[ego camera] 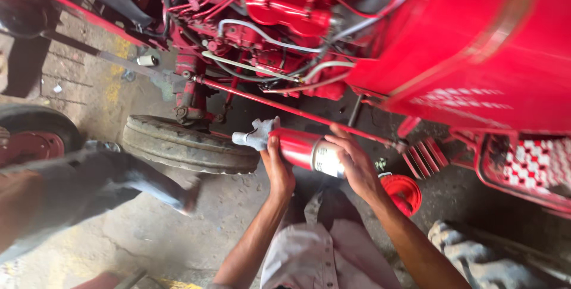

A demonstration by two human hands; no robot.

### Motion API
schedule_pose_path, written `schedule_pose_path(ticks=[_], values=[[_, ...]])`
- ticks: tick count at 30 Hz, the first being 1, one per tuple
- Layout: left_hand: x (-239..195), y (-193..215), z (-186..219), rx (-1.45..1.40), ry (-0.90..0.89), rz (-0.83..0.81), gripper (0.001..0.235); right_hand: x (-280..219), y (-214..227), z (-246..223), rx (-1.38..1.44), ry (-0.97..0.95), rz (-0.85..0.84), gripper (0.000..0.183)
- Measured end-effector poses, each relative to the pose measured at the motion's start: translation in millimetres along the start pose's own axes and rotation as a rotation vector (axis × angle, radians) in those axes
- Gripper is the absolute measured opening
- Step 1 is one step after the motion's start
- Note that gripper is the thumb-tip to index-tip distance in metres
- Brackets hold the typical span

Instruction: The person pours red liquid from a can into the tractor engine, wipes the engine with a cloth, and uses a wrench to tighten bolts on the engine. Another person assists by handing over a bottle and observing the work.

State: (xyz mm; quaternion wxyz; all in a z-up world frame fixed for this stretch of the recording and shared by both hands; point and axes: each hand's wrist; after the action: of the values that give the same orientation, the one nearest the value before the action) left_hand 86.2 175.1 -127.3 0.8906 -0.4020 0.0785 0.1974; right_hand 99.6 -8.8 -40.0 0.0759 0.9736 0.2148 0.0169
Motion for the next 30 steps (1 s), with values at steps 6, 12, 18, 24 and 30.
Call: schedule_pose_path(ticks=[6,12,18,24,30], values=[[46,78,-4,0.122,-0.014,-0.143,0.083,71,-13,88,0.302,-0.272,-0.067,0.050],[102,203,-100,0.101,-0.279,-0.138,0.078,93,-52,206,0.263,-0.111,-0.188,0.054],[135,306,-183,-0.056,-0.340,-0.009,0.063,115,-74,325,0.315,0.062,-0.412,0.062],[204,373,-254,0.052,-0.549,-0.051,0.059,121,-109,413,0.089,0.304,-0.325,0.055],[239,447,-342,0.147,-0.634,-0.101,0.053,123,-129,442,0.054,0.584,-0.324,0.056]])
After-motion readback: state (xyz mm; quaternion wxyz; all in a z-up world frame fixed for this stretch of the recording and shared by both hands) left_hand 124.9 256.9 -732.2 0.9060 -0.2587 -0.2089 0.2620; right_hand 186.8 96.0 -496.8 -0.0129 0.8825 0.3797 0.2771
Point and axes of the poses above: each hand's wrist, its own x-axis towards the middle knuckle, its own y-axis out of the back of the hand, z = x × y, and after that the axes turned 12 degrees about -z, right-handed
